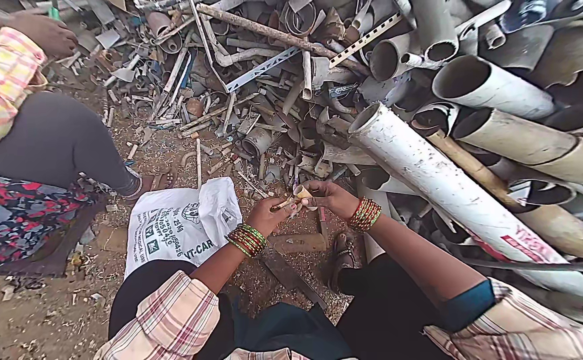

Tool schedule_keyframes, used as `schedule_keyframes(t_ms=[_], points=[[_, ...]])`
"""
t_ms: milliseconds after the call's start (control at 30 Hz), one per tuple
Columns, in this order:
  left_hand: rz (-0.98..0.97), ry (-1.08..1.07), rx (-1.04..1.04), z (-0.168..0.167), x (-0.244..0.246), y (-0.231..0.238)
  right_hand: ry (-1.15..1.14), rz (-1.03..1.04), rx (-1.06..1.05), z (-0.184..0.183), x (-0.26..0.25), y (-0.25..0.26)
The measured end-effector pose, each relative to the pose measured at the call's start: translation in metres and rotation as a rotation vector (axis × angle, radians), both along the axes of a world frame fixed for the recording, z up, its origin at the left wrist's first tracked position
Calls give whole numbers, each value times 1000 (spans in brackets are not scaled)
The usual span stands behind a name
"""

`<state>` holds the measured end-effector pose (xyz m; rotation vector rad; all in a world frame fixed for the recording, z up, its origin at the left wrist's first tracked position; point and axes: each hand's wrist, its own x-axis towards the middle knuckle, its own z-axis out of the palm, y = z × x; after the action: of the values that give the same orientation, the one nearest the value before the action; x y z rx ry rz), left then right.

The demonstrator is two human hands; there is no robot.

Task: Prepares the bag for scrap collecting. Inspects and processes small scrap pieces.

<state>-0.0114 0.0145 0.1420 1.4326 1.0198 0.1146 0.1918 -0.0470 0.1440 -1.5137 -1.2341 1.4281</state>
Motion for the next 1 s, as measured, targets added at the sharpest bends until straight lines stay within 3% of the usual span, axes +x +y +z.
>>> schedule_keyframes(t_ms=[200,367,467,600,800,1000], points=[[20,183,97,-17,0,20,-270,-2,-77,-5,-2,6],[-61,317,273,-11,3,19,-323,70,-100,-9,-6,7],[39,285,303,-18,5,21,-347,129,-110,-12,-9,7],[-87,148,212,-23,4,26,-410,172,-94,-20,-11,8],[-52,94,383,-28,5,25,-453,238,-89,-21,-15,7],[-320,183,278,-27,7,23,-444,226,-124,-19,-21,7]])
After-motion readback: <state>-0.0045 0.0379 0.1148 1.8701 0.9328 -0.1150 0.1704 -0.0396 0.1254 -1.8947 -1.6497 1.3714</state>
